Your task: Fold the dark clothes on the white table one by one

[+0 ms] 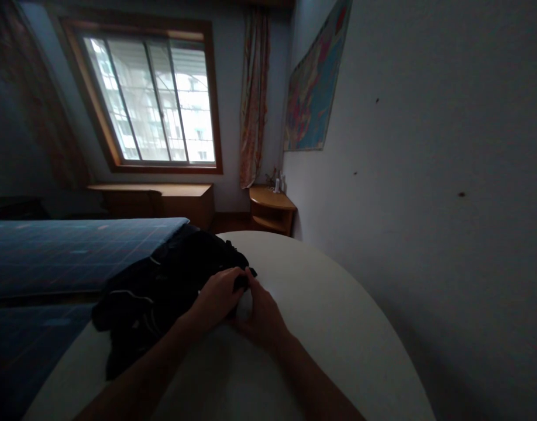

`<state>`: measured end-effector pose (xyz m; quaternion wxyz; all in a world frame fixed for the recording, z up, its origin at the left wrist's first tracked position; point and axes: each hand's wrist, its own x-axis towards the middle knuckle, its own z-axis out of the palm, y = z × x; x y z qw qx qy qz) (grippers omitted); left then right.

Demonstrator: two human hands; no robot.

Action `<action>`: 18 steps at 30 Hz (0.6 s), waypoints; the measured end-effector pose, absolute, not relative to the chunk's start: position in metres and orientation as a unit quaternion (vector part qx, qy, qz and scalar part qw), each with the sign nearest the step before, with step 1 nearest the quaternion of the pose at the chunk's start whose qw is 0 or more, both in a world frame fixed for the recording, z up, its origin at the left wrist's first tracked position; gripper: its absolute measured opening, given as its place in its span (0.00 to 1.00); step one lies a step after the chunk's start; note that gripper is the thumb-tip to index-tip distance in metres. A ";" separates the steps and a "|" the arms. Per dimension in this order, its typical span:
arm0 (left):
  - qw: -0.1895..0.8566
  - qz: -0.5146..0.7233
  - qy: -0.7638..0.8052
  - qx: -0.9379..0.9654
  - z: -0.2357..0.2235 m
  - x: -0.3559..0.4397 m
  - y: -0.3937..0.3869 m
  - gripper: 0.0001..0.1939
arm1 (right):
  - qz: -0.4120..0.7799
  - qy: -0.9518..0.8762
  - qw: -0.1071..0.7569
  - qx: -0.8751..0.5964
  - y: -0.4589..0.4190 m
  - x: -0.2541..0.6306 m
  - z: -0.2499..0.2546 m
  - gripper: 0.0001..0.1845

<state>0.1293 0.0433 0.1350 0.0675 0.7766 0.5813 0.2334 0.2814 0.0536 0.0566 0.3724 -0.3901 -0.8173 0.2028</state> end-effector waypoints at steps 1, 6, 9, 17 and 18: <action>0.083 0.239 0.576 0.777 0.134 0.130 0.042 0.11 | 0.235 -0.803 0.380 -0.394 0.052 0.278 0.057 0.64; 0.149 0.168 0.530 0.818 0.139 0.123 0.033 0.21 | 0.333 -0.759 0.417 -0.372 0.059 0.265 0.060 0.56; 0.147 0.155 0.518 0.828 0.149 0.113 0.032 0.23 | 0.340 -0.736 0.450 -0.375 0.072 0.255 0.066 0.27; -0.056 0.210 0.742 0.634 0.158 0.069 0.056 0.26 | 0.503 -0.531 0.530 -0.428 0.103 0.240 0.072 0.21; -0.048 0.197 0.774 0.600 0.154 0.065 0.059 0.28 | 0.535 -0.487 0.544 -0.425 0.107 0.243 0.074 0.22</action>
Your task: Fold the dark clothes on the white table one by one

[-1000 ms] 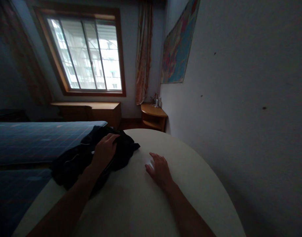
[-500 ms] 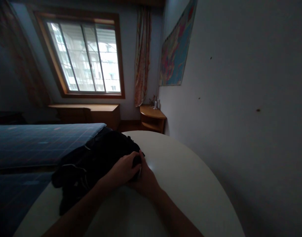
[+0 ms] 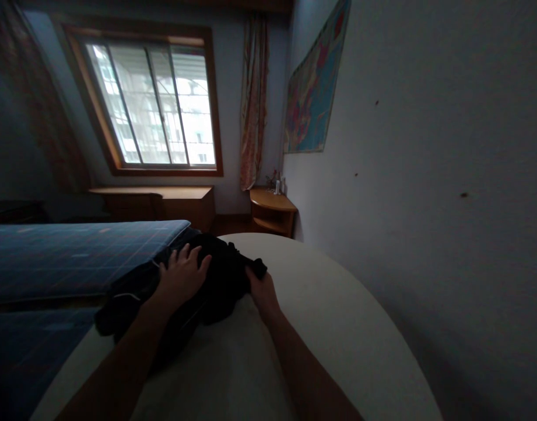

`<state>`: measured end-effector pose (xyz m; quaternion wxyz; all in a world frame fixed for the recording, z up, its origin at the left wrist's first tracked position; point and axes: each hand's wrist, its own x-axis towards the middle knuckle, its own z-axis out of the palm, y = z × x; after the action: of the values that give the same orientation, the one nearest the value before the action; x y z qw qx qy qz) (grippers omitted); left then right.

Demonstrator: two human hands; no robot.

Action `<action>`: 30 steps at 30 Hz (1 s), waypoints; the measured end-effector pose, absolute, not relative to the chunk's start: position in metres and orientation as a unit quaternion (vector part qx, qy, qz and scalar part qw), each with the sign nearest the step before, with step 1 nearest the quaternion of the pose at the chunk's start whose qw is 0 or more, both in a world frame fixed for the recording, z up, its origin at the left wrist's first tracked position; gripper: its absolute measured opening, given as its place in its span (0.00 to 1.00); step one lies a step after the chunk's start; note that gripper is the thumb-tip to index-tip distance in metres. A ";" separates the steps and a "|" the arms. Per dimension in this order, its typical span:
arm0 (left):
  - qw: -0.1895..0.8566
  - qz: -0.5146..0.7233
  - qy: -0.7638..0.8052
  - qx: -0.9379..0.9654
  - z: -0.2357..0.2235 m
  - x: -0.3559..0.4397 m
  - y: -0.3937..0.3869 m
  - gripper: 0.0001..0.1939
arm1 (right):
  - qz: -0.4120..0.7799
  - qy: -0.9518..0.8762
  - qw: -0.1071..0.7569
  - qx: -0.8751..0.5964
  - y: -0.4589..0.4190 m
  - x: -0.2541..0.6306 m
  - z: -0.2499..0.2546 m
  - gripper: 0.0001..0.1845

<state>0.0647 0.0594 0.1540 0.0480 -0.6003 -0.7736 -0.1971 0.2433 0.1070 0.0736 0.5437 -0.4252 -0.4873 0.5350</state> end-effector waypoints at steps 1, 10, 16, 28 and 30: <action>0.028 -0.180 -0.797 -0.576 0.149 0.061 0.062 0.30 | 0.563 -0.442 0.558 -0.421 0.111 0.247 0.076 0.22; -0.076 -0.101 -0.811 -0.572 0.108 0.042 0.082 0.44 | 0.632 -0.312 0.652 -0.280 0.123 0.286 0.113 0.18; -0.069 -0.123 -0.800 -0.583 0.100 0.036 0.089 0.41 | 0.590 -0.309 0.714 -0.216 0.122 0.302 0.135 0.27; -0.029 -0.081 -0.801 -0.592 0.087 0.039 0.090 0.60 | 0.410 -0.328 0.762 -0.379 0.143 0.356 0.138 0.38; 0.033 -0.093 -0.794 -0.600 0.084 0.042 0.090 0.61 | 0.353 -0.417 0.708 -0.446 0.144 0.348 0.127 0.50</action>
<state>0.0418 0.0904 0.0837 0.0331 -0.5997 -0.7940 -0.0935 0.3479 0.1445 0.1270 0.7084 -0.4463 -0.4173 0.3533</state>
